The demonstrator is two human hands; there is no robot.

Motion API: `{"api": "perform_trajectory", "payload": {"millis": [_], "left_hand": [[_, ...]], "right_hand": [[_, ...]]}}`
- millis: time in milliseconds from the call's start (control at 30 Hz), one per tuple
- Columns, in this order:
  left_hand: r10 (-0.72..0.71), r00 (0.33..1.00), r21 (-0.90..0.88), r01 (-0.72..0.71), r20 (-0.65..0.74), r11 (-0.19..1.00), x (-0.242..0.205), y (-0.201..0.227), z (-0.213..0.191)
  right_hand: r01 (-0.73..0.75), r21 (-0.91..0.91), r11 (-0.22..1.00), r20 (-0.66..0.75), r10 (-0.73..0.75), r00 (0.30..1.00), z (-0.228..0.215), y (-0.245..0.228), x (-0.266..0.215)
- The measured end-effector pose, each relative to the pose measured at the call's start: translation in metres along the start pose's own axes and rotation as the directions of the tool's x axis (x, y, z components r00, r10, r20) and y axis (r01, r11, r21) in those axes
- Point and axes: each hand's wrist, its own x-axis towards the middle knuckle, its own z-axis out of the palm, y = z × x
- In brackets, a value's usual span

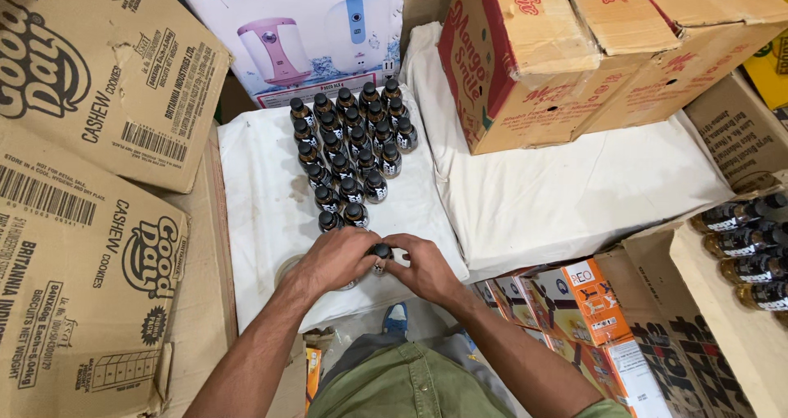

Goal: The person repeatedly picks up small dark bottles from a white cloth surface and places them into an open cardboard box. The person handles the bottles one at a time, arranging them in rows inside the box. The process continues throughout the clip.

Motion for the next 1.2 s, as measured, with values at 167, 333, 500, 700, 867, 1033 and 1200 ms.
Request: {"api": "perform_trajectory", "payload": {"millis": [167, 333, 500, 700, 867, 1033, 1200], "left_hand": [[0.097, 0.991, -0.145, -0.11, -0.089, 0.983, 0.017, 0.027, -0.009], [0.204, 0.956, -0.304, -0.262, -0.21, 0.916, 0.042, 0.055, -0.003], [0.244, 0.963, -0.52, -0.267, -0.114, 0.811, 0.067, 0.101, 0.003], [0.311, 0.944, -0.648, -0.303, -0.105, 0.699, 0.118, 0.156, 0.037], [0.38, 0.917, -0.695, -0.351, -0.12, 0.628, 0.163, 0.213, 0.073], [0.464, 0.872, -0.686, -0.432, -0.154, 0.585, 0.2, 0.282, 0.103], [0.588, 0.799, -0.622, -0.527, -0.129, 0.579, 0.226, 0.357, 0.121]], "right_hand": [[-0.044, 0.053, 0.998, -0.093, 0.049, 0.994, -0.03, 0.0, -0.009], [-0.092, 0.161, 0.983, -0.221, 0.127, 0.967, -0.072, -0.017, -0.034], [-0.076, 0.379, 0.922, -0.409, 0.241, 0.88, -0.11, -0.012, -0.068], [-0.05, 0.357, 0.933, -0.561, 0.257, 0.787, -0.158, -0.018, -0.121], [0.001, 0.33, 0.944, -0.693, 0.242, 0.679, -0.202, 0.033, -0.172], [0.075, 0.284, 0.956, -0.813, 0.199, 0.547, -0.244, 0.058, -0.224], [0.022, 0.128, 0.992, -0.917, 0.109, 0.384, -0.286, 0.091, -0.274]]}}
